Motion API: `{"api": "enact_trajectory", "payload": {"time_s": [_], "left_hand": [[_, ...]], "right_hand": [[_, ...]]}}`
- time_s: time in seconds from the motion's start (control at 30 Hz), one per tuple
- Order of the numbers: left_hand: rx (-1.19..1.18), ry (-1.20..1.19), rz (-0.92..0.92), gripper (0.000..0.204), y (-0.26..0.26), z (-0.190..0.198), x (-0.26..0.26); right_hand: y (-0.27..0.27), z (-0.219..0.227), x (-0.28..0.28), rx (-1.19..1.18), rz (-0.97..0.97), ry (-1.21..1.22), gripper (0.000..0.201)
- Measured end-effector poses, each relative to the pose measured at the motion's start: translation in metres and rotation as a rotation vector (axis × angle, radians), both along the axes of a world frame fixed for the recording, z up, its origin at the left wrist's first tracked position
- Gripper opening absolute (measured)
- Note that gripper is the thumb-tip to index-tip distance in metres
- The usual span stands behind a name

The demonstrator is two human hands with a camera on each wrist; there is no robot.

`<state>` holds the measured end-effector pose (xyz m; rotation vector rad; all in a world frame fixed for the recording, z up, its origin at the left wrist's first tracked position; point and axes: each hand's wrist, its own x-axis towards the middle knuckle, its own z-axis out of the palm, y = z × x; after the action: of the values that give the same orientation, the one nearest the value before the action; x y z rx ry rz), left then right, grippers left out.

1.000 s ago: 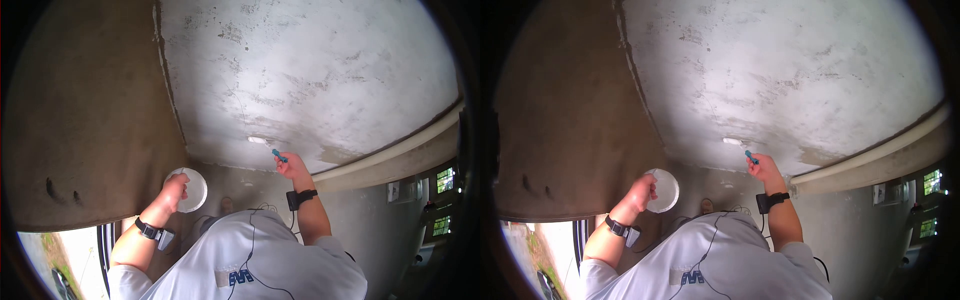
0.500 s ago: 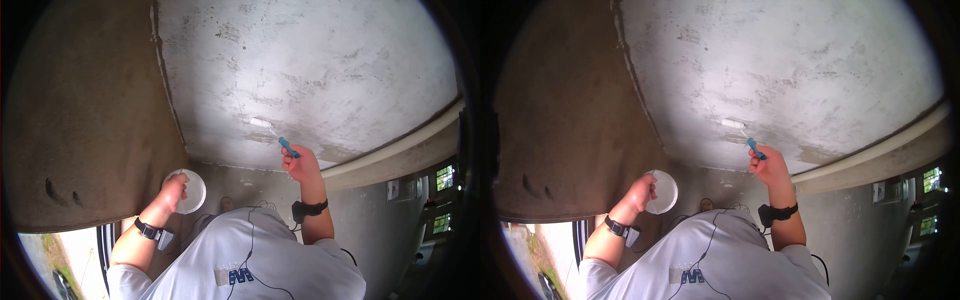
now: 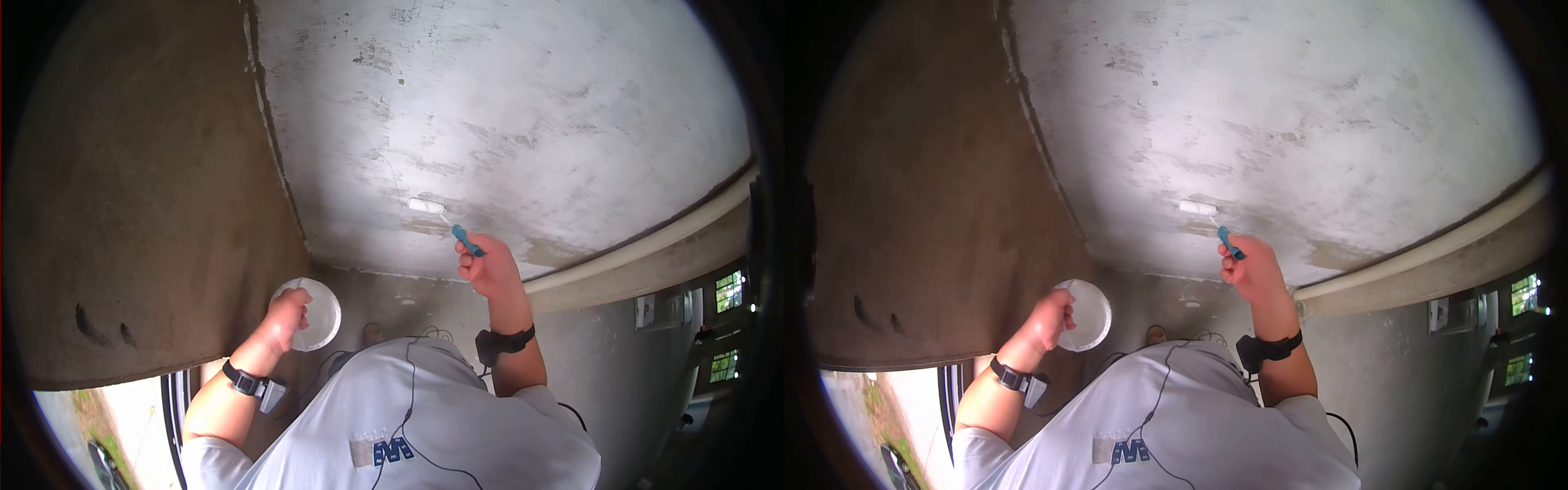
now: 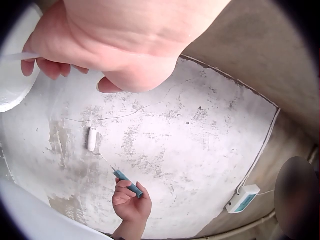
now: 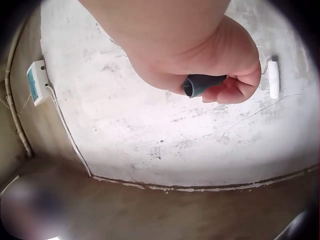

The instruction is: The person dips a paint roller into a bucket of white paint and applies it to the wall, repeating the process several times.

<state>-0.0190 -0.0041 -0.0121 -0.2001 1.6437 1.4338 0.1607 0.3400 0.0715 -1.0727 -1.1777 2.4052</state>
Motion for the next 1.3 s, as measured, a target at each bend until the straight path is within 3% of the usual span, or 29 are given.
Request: {"api": "enact_trajectory", "payload": {"time_s": [0.4, 0.47, 0.6, 0.67, 0.73, 0.83, 1.07, 1.3], "left_hand": [[0.014, -0.003, -0.022, 0.028, -0.001, 0.002, 0.0], [-0.008, 0.032, 0.008, 0.016, 0.001, 0.006, 0.001], [-0.019, 0.002, 0.028, 0.016, 0.001, 0.014, -0.001], [-0.011, -0.013, -0.03, 0.029, -0.001, 0.012, -0.002], [0.004, -0.021, -0.028, 0.029, -0.002, 0.01, -0.002], [0.028, -0.018, -0.017, 0.029, -0.003, 0.006, -0.001], [0.014, 0.001, -0.03, 0.032, -0.004, 0.003, -0.002], [0.0, 0.003, -0.026, 0.03, -0.003, 0.002, 0.0]], "right_hand": [[0.026, -0.096, -0.066, -0.209, -0.001, -0.241, 0.006], [0.026, -0.111, -0.077, -0.214, 0.001, -0.271, 0.009], [0.013, -0.115, -0.096, -0.178, -0.014, -0.312, 0.012], [0.013, -0.117, -0.104, -0.175, -0.011, -0.316, 0.012], [0.006, -0.117, -0.103, -0.178, -0.021, -0.331, 0.012], [0.0, -0.105, -0.099, -0.141, -0.002, -0.346, 0.012], [-0.022, -0.031, -0.073, -0.218, -0.004, -0.112, 0.013], [-0.027, 0.015, -0.032, -0.209, 0.008, 0.111, 0.02]]}}
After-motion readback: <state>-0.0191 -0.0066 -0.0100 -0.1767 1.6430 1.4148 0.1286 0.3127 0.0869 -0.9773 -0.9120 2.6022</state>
